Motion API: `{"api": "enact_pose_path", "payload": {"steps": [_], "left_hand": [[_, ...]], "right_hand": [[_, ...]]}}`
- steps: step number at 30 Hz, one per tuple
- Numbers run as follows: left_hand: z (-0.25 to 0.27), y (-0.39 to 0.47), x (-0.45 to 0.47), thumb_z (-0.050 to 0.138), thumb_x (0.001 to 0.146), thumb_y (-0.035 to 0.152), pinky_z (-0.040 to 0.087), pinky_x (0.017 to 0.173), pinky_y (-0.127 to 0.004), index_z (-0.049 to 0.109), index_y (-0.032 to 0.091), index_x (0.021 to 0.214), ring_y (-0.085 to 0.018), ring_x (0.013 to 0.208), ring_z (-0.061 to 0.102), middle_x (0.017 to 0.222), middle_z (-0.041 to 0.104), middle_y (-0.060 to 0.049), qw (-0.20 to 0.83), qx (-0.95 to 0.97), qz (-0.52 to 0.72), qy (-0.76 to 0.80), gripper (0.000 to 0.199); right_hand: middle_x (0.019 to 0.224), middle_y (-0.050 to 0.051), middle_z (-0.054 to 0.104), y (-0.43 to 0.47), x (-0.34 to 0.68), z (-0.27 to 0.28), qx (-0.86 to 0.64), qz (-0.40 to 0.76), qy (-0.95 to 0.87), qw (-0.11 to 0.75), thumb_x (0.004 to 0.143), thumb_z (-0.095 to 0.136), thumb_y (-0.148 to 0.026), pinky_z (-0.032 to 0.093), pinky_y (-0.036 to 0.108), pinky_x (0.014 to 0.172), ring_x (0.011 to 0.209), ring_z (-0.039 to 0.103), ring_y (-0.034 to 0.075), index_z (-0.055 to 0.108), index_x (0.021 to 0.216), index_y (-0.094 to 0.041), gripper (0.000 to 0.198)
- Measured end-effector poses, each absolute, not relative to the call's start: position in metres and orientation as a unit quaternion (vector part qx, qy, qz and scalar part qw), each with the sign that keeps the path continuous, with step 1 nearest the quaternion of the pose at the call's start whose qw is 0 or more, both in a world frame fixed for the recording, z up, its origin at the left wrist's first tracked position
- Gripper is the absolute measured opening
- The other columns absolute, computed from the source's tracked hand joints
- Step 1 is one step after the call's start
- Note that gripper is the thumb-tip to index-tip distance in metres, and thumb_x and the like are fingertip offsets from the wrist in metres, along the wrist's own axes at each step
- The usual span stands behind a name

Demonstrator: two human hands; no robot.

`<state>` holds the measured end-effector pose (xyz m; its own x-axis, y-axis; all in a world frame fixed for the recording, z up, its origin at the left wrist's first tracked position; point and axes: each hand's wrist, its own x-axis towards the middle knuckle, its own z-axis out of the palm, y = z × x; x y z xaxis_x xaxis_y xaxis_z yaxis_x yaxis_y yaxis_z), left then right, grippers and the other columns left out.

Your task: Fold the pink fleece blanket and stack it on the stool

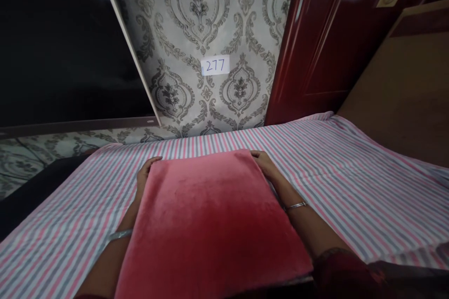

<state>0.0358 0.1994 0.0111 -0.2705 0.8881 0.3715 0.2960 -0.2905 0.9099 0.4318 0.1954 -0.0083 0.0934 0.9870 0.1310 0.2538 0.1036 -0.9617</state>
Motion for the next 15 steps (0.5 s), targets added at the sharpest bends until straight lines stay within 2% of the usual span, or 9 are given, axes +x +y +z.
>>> {"api": "enact_pose_path", "payload": {"steps": [5,10,15], "left_hand": [[0.013,0.198,0.04,0.063,0.065,0.03,0.048,0.083,-0.026,0.066,0.023,0.088,-0.024,0.1,0.059,0.092,0.067,-0.003,0.256,0.545,0.59,0.537,0.024],[0.008,0.209,0.041,0.056,0.069,0.03,0.048,0.087,-0.026,0.063,0.022,0.077,-0.023,0.097,0.059,0.087,0.067,-0.002,0.297,0.482,0.596,0.569,0.013],[0.008,0.211,0.036,0.055,0.068,0.027,0.047,0.084,-0.023,0.061,0.023,0.074,-0.021,0.096,0.059,0.082,0.065,0.0,0.258,0.476,0.589,0.601,0.01]], "right_hand": [[0.068,0.004,0.071,0.197,0.427,-0.007,-0.54,0.399,-0.567,0.477,0.064,0.071,-0.05,0.052,0.033,0.067,0.071,0.065,0.024,0.076,0.074,-0.017,0.035],[0.074,0.004,0.072,0.201,0.422,-0.01,-0.547,0.368,-0.563,0.497,0.059,0.073,-0.042,0.049,0.032,0.071,0.081,0.066,0.026,0.075,0.075,-0.019,0.029],[0.072,0.003,0.069,0.204,0.43,-0.019,-0.562,0.339,-0.535,0.532,0.063,0.063,-0.048,0.047,0.028,0.065,0.075,0.062,0.022,0.071,0.074,-0.017,0.033]]}}
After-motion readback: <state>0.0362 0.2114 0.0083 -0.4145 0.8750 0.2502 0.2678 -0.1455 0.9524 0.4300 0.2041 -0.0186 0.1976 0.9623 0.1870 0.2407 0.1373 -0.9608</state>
